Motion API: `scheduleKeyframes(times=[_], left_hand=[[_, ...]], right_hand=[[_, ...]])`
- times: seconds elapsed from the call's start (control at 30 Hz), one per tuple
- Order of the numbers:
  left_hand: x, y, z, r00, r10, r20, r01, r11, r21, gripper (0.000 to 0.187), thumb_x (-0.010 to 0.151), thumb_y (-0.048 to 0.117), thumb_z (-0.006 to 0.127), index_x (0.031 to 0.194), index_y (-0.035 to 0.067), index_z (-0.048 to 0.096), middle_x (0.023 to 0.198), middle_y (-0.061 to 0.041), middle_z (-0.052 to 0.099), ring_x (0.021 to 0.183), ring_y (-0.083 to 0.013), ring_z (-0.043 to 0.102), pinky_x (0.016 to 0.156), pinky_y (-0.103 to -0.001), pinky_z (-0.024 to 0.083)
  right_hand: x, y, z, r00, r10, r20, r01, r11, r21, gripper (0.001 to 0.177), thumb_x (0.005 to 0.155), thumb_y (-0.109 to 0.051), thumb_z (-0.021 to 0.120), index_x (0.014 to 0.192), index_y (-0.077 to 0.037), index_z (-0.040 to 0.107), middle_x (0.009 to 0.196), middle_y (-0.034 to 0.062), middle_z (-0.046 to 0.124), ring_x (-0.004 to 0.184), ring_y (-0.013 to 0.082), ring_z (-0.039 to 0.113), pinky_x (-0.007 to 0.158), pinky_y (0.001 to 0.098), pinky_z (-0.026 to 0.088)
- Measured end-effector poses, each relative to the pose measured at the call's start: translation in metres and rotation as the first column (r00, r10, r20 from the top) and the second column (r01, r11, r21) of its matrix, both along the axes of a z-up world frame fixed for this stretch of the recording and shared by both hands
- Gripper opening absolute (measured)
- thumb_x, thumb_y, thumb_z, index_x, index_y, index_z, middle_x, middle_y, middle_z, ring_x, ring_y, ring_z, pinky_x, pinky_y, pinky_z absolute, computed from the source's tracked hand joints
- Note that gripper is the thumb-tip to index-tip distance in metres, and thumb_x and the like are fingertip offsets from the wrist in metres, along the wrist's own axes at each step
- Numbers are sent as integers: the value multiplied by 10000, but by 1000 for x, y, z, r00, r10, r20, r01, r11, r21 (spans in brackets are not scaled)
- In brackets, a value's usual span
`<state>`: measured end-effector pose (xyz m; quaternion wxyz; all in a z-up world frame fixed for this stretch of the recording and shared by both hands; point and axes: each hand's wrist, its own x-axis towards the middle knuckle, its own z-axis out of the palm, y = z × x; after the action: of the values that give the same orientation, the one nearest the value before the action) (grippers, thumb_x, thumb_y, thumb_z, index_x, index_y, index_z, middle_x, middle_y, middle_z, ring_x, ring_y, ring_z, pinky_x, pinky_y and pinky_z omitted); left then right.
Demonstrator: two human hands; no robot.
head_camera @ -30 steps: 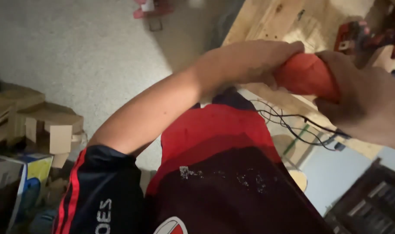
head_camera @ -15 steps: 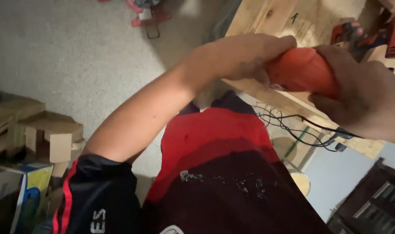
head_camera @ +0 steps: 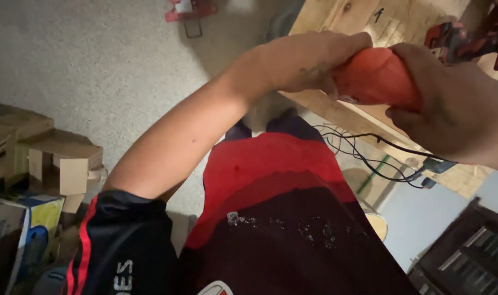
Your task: Attach caster wheels to a wooden frame using a power drill and screws
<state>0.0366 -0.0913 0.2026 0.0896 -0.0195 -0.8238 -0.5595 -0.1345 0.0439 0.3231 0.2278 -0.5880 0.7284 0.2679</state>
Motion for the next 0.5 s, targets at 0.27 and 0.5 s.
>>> scheduleKeyframes(times=[0.27,0.5], left_hand=[[-4,1,-6,998,46,32,-43,997,-69,515,743,1,760,1175,104,500,1072,-166,701,888,-383,672,639,-498,444],[-5,0,-5,998,32,55,-29,998,-60,452,793,5,774,1133,87,487,1039,-176,698,898,-379,680,637,-504,442]], right_hand=[[18,-7,15,992,-119,38,118,992,47,690,910,-239,683,1537,-147,412,857,251,750,617,436,771,558,523,622],[10,-5,8,993,-117,-6,117,989,95,745,891,-255,652,1574,-201,361,854,233,783,727,450,770,641,537,583]])
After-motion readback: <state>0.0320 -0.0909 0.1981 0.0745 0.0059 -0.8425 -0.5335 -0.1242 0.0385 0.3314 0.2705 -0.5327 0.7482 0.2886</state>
